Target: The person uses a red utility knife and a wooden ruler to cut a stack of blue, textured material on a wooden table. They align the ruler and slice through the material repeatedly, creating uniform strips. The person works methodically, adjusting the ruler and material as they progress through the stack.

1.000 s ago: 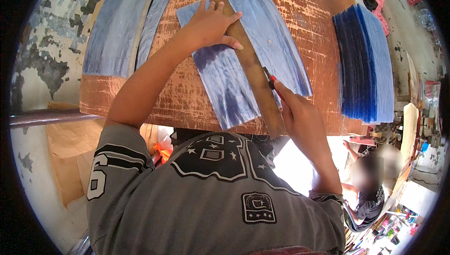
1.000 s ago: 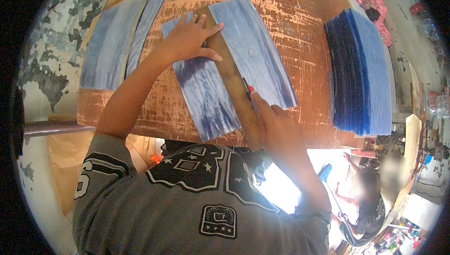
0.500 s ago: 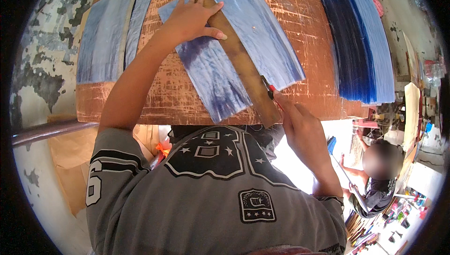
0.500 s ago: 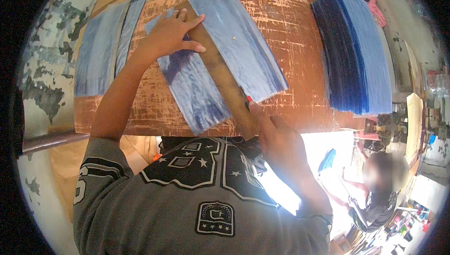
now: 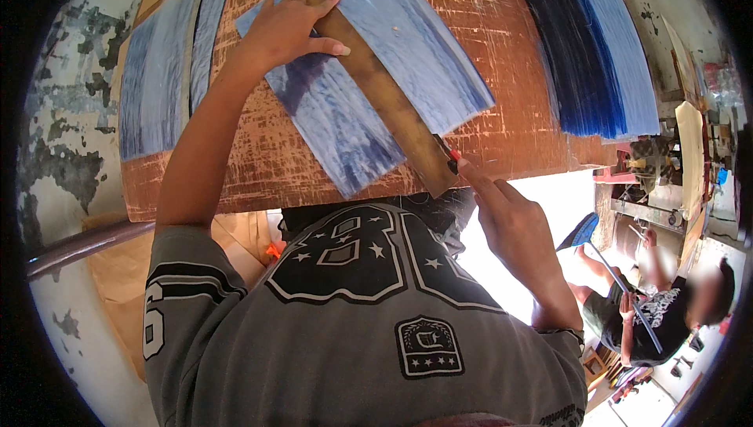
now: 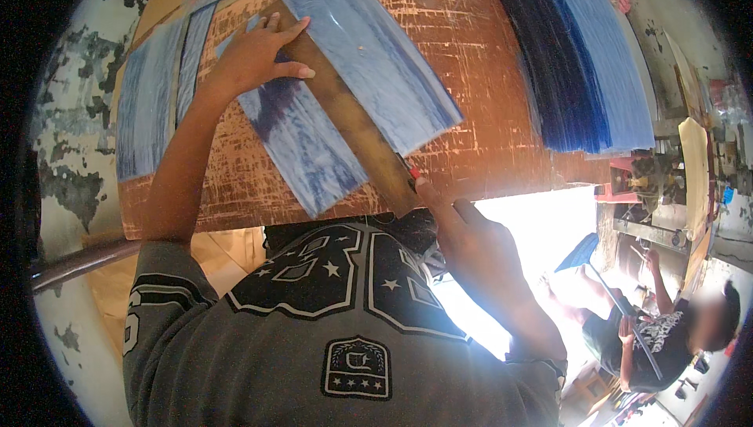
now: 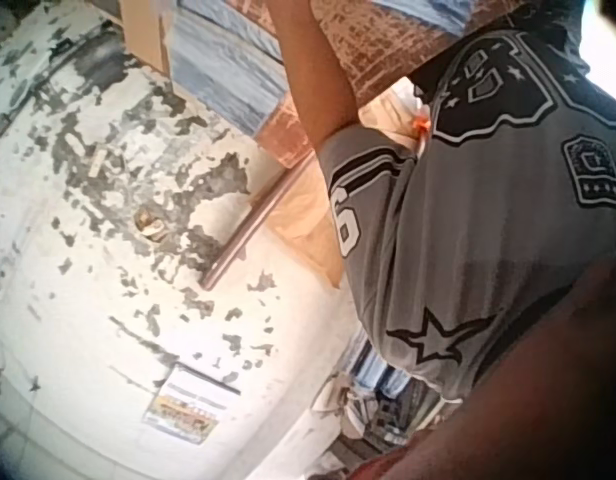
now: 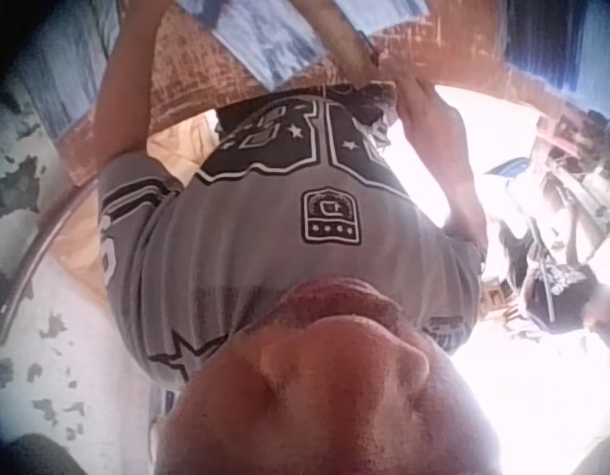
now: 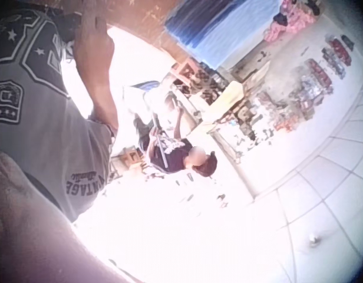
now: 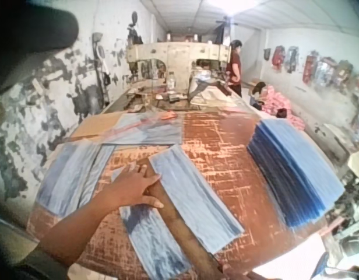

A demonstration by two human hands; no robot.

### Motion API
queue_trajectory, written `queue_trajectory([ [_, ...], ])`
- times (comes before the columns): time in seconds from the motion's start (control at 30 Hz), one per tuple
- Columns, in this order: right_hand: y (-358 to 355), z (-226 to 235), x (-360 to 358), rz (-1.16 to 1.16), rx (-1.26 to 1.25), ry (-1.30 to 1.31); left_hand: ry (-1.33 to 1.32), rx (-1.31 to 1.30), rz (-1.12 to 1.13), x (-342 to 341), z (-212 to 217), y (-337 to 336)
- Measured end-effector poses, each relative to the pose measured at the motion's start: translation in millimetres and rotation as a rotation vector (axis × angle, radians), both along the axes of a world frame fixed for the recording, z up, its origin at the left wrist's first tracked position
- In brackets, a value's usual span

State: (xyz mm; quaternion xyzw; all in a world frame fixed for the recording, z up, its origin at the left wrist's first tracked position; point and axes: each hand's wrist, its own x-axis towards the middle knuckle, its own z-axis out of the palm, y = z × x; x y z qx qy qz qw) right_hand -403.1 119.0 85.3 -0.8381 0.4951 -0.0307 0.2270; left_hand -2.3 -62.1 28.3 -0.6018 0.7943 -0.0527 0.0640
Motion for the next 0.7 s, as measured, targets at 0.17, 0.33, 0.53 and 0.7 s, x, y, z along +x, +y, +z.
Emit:
queue_trajectory([
  [0.17, 7.0, -2.1, -8.7, -0.01, 0.045, 0.013, 0.04, 0.002, -0.018, 7.1, -4.7, -6.1],
  [0.33, 9.8, -6.5, -19.1, -0.026, 0.141, 0.032, 0.043, 0.092, 0.029, -4.8, 9.5, 0.1],
  [0.53, -4.9, 6.8, -30.1, -0.111, 0.102, -0.151, 0.039, 0.14, 0.034, -8.8, 16.8, -2.7],
  [0.7, -13.3, 25.4, -37.7, -0.315, -0.011, -0.434, 0.067, 0.102, 0.027, -0.1, 7.8, -1.1],
])
